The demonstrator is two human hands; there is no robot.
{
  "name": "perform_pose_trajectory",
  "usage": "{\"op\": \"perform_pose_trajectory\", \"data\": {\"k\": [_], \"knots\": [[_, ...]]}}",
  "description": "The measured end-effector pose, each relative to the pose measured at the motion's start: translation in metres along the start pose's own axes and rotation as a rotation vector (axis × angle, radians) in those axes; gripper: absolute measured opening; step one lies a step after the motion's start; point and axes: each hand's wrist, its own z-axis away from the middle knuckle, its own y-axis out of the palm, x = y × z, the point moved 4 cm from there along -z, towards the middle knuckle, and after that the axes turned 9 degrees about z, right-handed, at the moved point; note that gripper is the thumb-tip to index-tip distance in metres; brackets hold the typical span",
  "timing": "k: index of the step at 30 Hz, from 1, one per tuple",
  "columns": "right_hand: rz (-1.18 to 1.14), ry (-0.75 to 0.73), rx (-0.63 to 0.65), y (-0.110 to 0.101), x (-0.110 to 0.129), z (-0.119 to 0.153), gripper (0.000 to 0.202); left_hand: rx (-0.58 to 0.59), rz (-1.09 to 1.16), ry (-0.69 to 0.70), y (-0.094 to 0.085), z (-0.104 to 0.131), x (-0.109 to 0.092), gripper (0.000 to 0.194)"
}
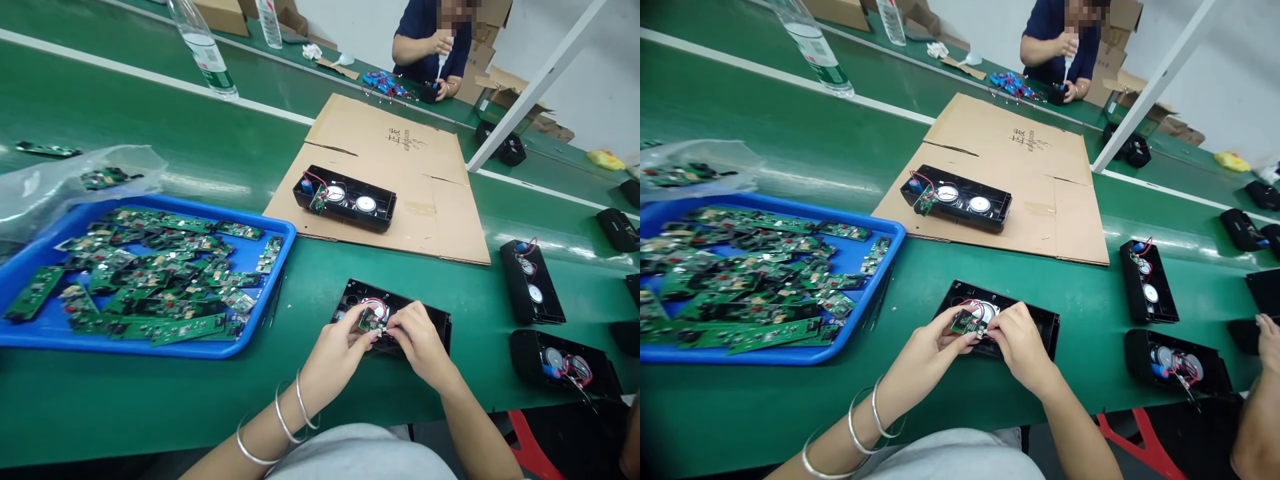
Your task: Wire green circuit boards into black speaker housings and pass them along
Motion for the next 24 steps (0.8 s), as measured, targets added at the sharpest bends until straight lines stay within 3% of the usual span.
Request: {"op": "perform_pose_trajectory", "data": {"k": [3,8,24], "knots": [[0.038,-0.040,-0.065,0.002,0.001,0.003,0.011,0.015,0.011,0.000,0.000,-0.001,-0.002,0.038],[0.066,0.013,-0.081,0.004,-0.001,0.007,0.009,0.027,-0.017,0.053,0.002,0.000,-0.007,0.030],[0.219,-0.140,-0.225,0.005,0.010,0.013,0.012,0.028,-0.019,0.062,0.003,-0.001,-0.001,0.029]]}}
